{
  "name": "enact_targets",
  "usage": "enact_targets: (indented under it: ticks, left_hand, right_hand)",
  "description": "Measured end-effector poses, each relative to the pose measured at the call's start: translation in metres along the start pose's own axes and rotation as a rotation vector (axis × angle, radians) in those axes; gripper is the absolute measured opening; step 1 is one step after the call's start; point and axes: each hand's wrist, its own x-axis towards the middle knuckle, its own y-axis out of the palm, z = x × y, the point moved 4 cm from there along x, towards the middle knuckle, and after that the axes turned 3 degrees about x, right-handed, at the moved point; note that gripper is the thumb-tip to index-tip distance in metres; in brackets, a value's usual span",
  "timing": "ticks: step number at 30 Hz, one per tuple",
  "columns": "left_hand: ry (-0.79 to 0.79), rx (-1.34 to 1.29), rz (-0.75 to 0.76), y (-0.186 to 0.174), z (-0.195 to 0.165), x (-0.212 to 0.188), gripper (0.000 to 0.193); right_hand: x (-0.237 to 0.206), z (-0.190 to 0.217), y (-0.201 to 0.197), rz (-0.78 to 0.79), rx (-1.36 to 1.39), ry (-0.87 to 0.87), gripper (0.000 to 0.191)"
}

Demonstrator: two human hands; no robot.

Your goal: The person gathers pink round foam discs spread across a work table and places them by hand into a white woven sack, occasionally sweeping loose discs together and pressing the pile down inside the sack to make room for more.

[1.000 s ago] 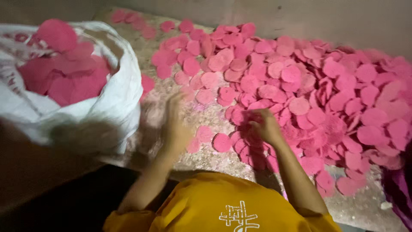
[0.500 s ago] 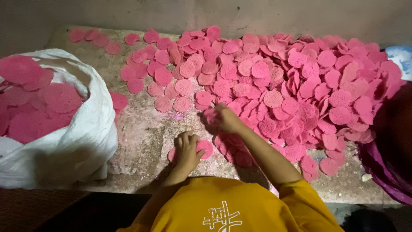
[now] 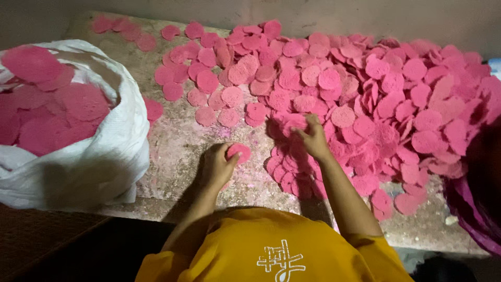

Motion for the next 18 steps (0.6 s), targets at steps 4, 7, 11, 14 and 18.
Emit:
enact_targets:
  ticks: [4, 7, 11, 14, 18]
  left_hand:
    - [-0.281, -0.373, -0.060, 0.012, 0.016, 0.011, 0.032]
    - [-0.396, -0.833, -0.111, 0.038, 0.011, 0.014, 0.041]
    - [-0.386, -1.140, 0.080, 0.065, -0.020, 0.003, 0.057]
    - [-0.423, -1.036, 0.064, 0.049, -0.037, -0.004, 0.062]
    - [0.046, -0.540, -0.361, -0.068, -0.053, -0.020, 0.060]
  right_hand:
    - [-0.009, 0.019, 0.017, 0.072, 1.032, 0.536, 0.035]
    - [-0.026, 0.044, 0.042, 0.115, 0.940, 0.756, 0.039]
    - [-0.054, 0.072, 0.078, 0.236, 0.458, 0.664, 0.052]
    - [-0.053, 0.089, 0.071, 0.264, 0.192, 0.215, 0.052]
    - [-0.044, 0.075, 0.038, 0.474, -0.310, 0.171, 0.078]
